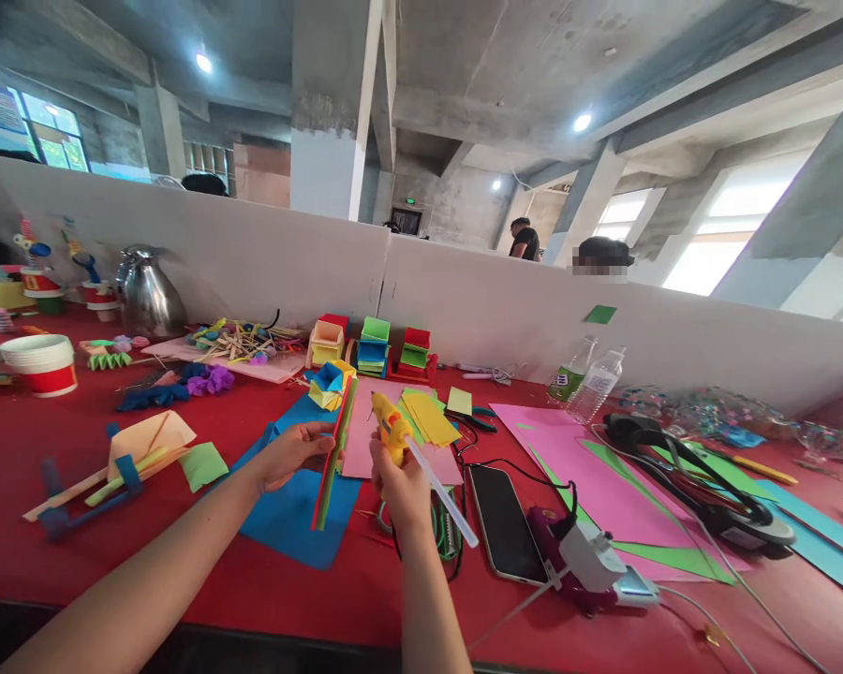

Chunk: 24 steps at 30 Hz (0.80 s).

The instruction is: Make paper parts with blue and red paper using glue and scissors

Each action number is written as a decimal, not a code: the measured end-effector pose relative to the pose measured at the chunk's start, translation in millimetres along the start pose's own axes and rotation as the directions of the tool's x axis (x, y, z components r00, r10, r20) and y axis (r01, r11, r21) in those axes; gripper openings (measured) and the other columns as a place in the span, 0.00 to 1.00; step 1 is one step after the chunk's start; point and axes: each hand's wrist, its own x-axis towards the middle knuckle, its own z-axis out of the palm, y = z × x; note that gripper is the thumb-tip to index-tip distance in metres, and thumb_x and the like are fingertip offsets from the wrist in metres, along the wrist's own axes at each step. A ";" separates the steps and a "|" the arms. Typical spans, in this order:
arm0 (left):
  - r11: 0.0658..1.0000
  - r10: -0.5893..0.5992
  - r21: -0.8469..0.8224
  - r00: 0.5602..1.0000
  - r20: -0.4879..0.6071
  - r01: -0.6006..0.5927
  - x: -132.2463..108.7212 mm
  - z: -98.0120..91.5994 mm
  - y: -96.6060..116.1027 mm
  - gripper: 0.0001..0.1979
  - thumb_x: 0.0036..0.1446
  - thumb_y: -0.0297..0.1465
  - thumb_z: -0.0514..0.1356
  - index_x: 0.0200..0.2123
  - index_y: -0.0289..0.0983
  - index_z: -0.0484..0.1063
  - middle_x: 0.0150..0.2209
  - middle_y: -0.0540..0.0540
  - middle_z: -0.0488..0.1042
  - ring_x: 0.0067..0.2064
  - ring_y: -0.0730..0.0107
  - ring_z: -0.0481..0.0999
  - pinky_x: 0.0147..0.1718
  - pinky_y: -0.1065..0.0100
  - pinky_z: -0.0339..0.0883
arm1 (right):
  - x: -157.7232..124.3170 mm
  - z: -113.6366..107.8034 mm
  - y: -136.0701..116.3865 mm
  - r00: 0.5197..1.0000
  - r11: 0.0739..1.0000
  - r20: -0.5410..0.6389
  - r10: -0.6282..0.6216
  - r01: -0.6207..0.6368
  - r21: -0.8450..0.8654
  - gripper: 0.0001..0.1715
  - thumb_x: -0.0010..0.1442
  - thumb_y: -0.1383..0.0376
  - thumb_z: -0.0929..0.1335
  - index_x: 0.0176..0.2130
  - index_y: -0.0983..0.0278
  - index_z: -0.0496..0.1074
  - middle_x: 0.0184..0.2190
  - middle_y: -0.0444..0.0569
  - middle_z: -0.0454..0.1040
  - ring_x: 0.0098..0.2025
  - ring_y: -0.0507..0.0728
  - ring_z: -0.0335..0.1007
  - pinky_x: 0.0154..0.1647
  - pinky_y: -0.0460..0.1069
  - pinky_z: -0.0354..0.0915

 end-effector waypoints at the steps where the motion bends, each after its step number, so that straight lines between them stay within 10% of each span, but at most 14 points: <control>1: 1.000 0.005 0.004 1.000 0.004 -0.005 -0.1 0.1 -0.1 0.20 0.40 0.36 0.68 0.37 0.34 0.72 0.29 0.44 0.77 0.29 0.69 0.75 0.29 0.68 0.68 | 0.4 3.0 1.1 1.000 1.000 -0.006 -0.009 0.009 -0.014 0.20 0.48 0.53 0.66 0.34 0.67 0.67 0.10 0.36 0.58 0.12 0.46 0.49 0.12 0.42 0.49; 24: 0.994 0.049 0.085 0.989 0.139 -0.062 -1.3 -2.8 -2.4 0.29 0.43 0.36 0.66 0.50 0.38 0.67 0.32 0.44 0.76 0.30 0.67 0.76 0.27 0.69 0.66 | 12.9 1.7 4.0 0.975 0.882 -0.089 -0.202 0.141 -0.450 0.19 0.54 0.53 0.60 0.20 0.63 0.61 0.12 0.41 0.60 0.17 0.51 0.57 0.18 0.45 0.52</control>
